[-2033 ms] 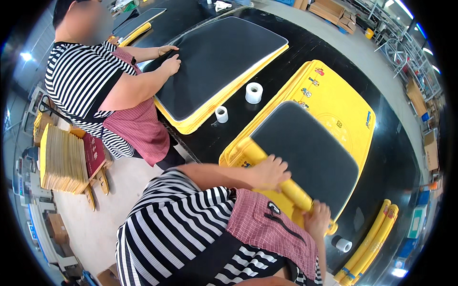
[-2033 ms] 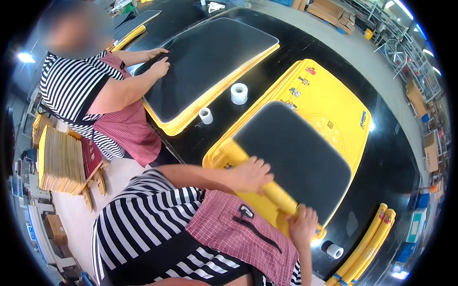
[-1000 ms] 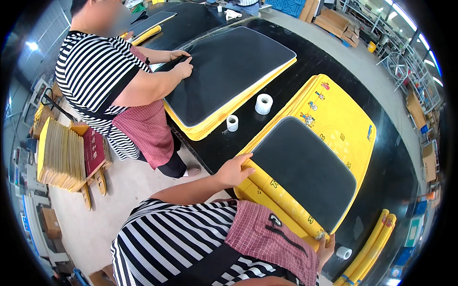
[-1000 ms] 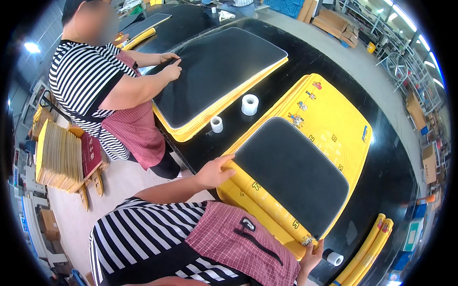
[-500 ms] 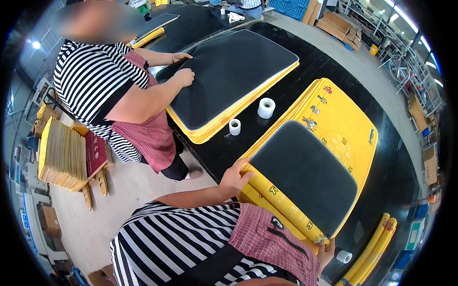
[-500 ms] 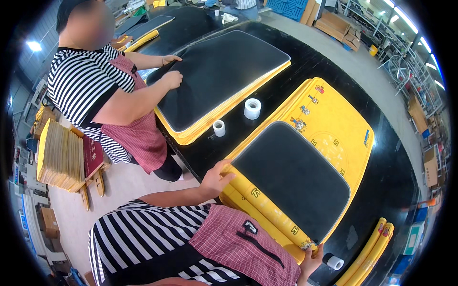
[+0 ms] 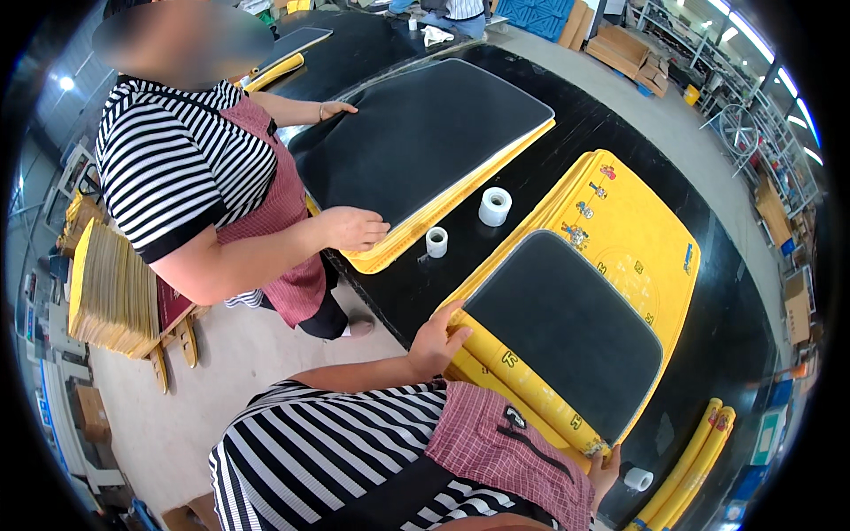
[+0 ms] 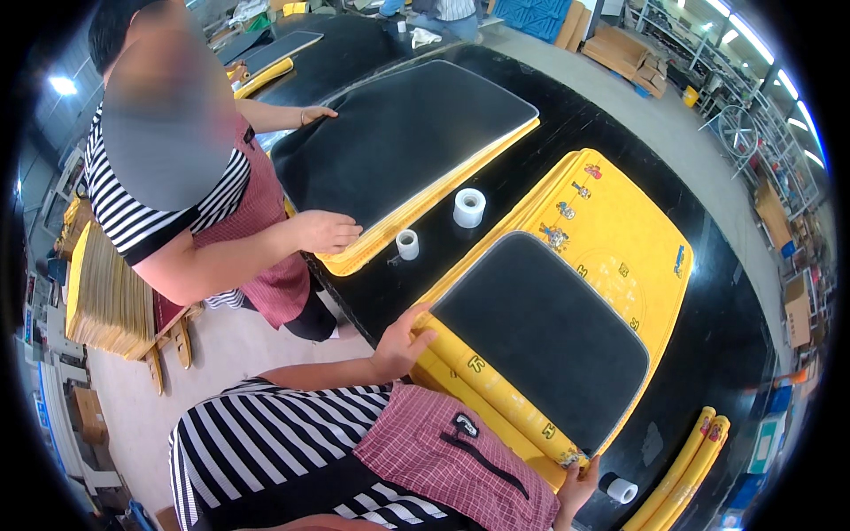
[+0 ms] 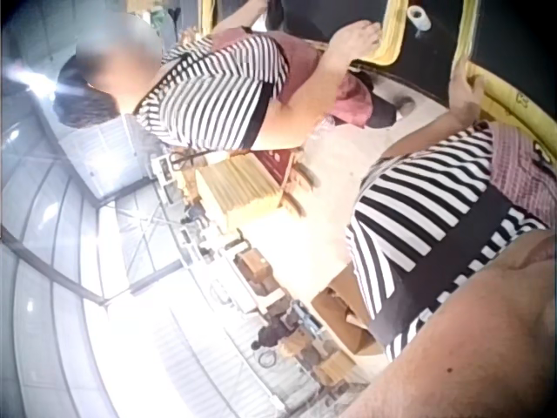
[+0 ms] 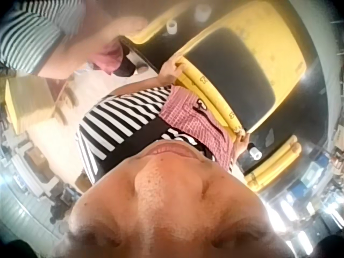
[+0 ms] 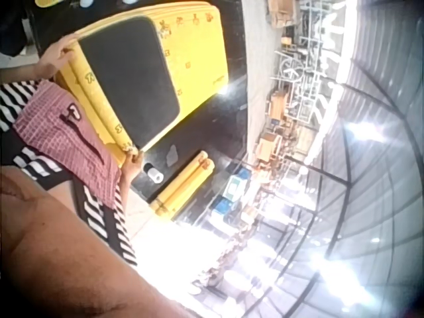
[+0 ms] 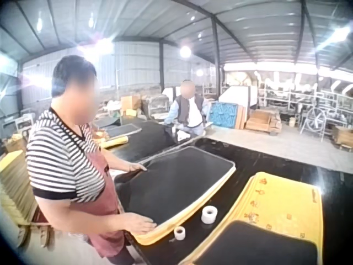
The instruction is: The person rolls up yellow foam mats with black backing on a large black table. They secure the rolled mats with white tape and place them on a stack. The person repeats this process for multiple mats.
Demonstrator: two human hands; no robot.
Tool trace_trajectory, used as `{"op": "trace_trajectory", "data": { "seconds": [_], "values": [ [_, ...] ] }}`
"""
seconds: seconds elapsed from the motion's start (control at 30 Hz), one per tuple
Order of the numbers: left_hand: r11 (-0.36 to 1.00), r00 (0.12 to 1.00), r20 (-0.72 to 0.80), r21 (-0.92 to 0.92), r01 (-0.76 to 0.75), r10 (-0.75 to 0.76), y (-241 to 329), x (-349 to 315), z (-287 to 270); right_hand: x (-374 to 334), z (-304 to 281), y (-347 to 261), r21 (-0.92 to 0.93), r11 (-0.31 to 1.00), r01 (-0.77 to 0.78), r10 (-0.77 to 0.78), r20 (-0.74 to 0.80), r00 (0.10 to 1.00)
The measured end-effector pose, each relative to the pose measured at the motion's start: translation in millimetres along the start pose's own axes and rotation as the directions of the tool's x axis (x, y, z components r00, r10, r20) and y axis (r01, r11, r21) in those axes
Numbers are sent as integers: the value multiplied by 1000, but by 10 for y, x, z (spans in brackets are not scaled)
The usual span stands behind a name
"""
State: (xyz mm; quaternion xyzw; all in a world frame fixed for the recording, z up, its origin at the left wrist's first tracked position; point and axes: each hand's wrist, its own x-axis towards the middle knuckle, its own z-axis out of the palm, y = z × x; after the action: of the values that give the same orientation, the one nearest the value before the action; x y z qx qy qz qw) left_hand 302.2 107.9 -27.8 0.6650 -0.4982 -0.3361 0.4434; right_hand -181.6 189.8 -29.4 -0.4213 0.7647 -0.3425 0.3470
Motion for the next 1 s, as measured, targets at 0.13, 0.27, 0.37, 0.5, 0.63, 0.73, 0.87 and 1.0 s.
{"op": "trace_trajectory", "data": {
  "seconds": [0.13, 0.27, 0.37, 0.5, 0.63, 0.73, 0.87, 1.0],
  "values": [
    [781, 958, 93, 559, -277, 273, 87, 97, -42, 57, 51, -138, -116, 993, -6, 10, 40, 999],
    [497, 681, 572, 471, -729, 457, -111, 153, 241, 242, -81, 351, -209, 976, 67, -62, 31, 998],
    [417, 516, 581, 308, -855, 630, -187, 79, 618, 259, -53, 221, -422, 898, 126, -116, 49, 992],
    [440, 496, 695, 279, -853, 520, 104, 259, 741, 343, 5, 121, -491, 862, 124, -156, -24, 987],
    [505, 531, 810, 360, -784, 247, 628, 489, 670, 313, 264, -451, -821, 549, 159, -374, -71, 925],
    [535, 559, 814, 404, -742, 160, 737, 630, 715, 369, 668, -650, -397, 752, 526, -567, 17, 823],
    [539, 534, 844, 429, -725, 47, 890, 910, 786, 135, 1139, -1297, -620, 489, 613, -530, 347, 774],
    [540, 546, 837, 446, -714, 31, 941, 1056, 835, 325, 1226, -1332, -618, 468, 632, -573, 332, 749]
  ]
}}
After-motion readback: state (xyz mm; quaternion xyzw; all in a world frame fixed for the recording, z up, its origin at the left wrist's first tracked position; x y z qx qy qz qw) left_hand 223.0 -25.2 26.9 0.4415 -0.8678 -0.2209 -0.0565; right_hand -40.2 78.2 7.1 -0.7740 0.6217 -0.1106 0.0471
